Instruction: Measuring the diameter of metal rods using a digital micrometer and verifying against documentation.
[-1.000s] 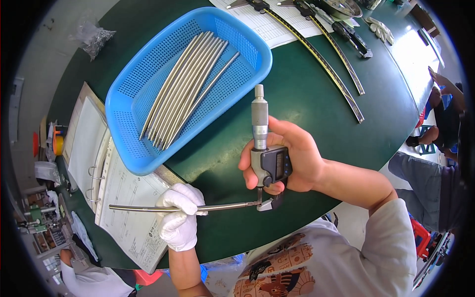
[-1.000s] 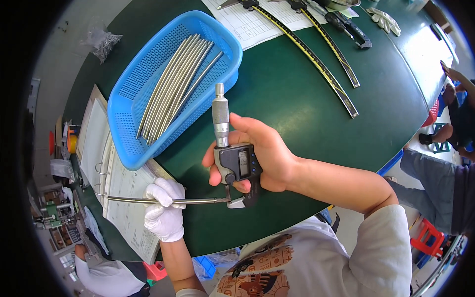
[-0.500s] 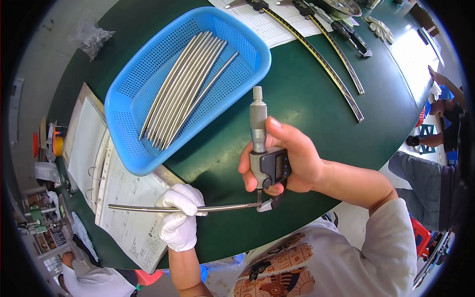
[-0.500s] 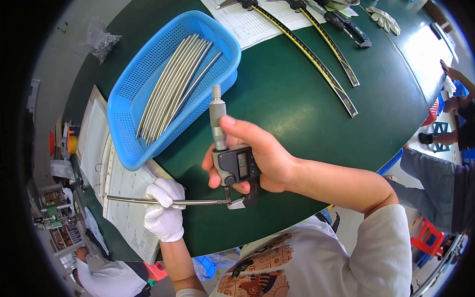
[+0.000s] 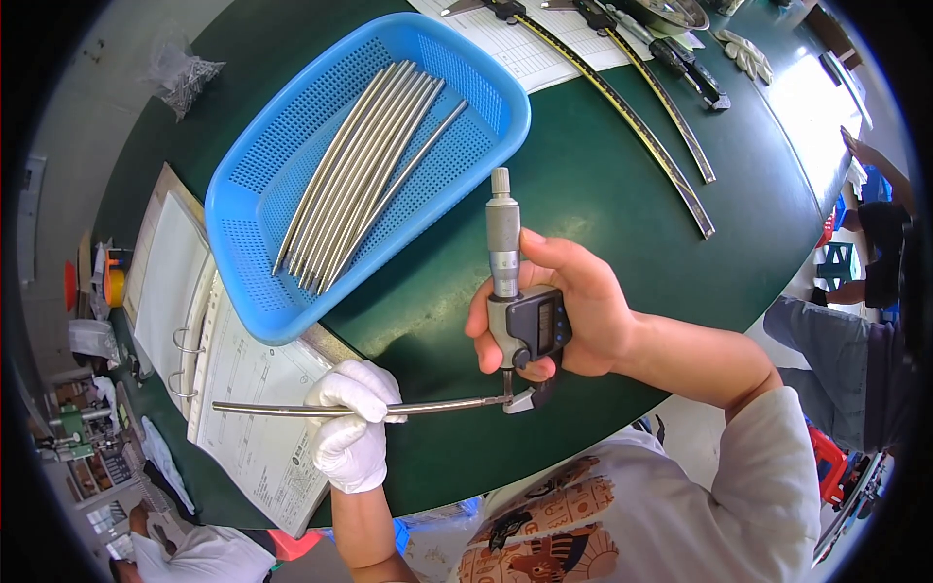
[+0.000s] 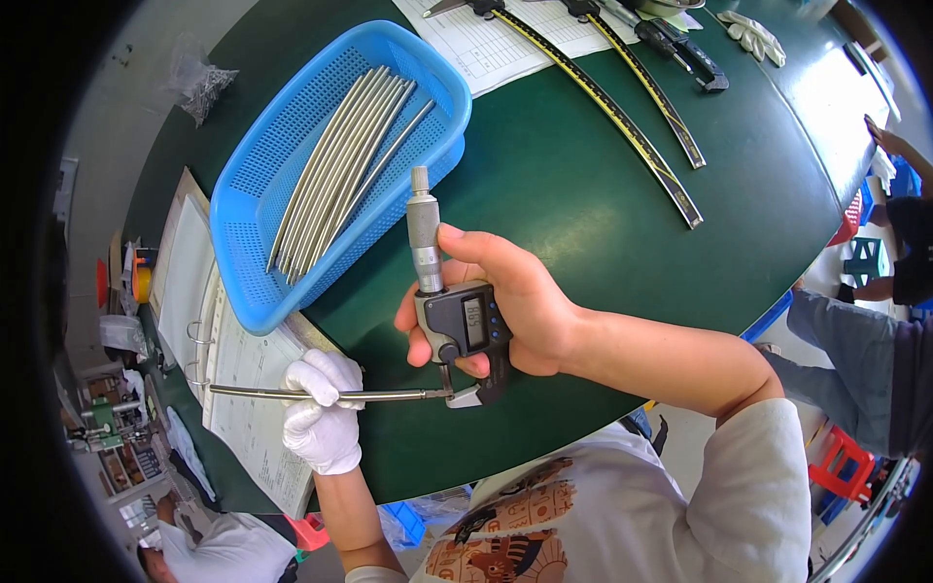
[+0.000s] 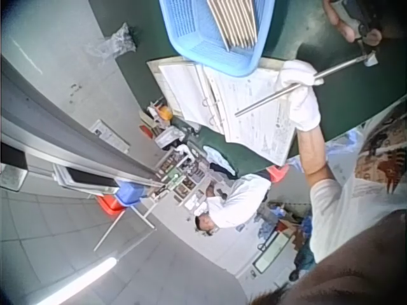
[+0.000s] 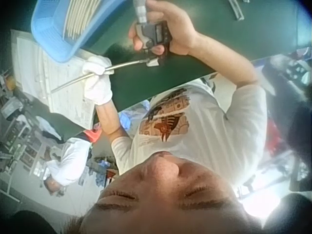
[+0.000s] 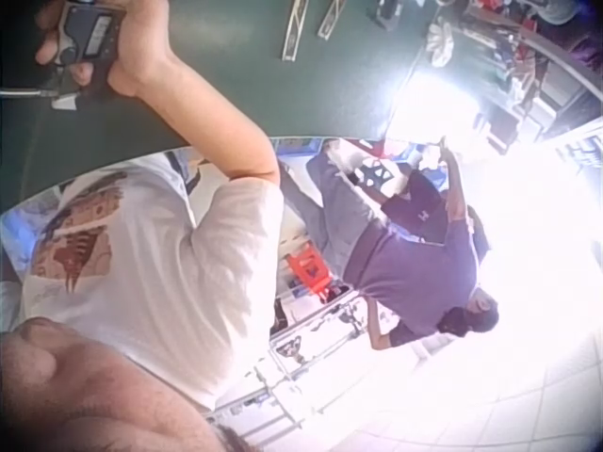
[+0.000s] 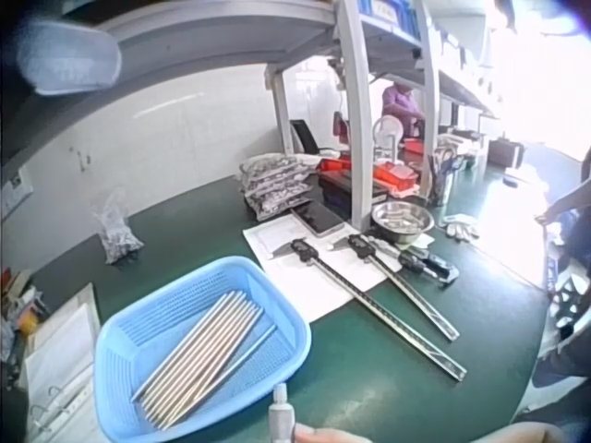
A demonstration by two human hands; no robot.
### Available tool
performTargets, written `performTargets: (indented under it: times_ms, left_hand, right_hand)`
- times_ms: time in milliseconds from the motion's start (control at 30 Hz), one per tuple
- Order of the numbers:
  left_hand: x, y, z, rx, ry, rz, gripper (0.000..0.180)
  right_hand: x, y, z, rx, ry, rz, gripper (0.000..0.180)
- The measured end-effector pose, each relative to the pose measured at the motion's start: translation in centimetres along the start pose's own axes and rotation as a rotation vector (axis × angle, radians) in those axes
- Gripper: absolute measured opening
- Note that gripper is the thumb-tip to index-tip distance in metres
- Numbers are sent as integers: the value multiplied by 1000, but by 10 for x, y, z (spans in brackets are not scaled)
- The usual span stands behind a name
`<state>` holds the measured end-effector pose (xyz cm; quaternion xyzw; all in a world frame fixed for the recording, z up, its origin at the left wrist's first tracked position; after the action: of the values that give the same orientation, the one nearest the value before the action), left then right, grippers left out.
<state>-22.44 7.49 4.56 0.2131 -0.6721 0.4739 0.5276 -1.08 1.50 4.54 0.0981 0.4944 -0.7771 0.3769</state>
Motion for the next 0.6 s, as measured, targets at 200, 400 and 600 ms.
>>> performTargets:
  times_ms: [200,400,600]
  left_hand:
    - [-1,3,1,21,-8,39,23]
    - [-6,-8,7,-54,194,-22,38]
    - [-16,-10,11,-233,348,-59,40]
  right_hand:
    - [-1,-2,2,11,36,13,65]
    - [-4,-1,4,25,41,69,67]
    - [1,-4,3,-9,30,105,70]
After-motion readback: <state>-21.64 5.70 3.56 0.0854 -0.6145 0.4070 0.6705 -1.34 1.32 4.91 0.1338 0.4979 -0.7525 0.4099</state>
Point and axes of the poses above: each hand's wrist, its own z-axis away from the middle knuckle, its own y-axis out of the back of the hand, x = y × z, the point moved 1 cm from there along -z, towards the middle knuckle, and after that the axes turned 8 degrees about x, right-handed, at the moved point
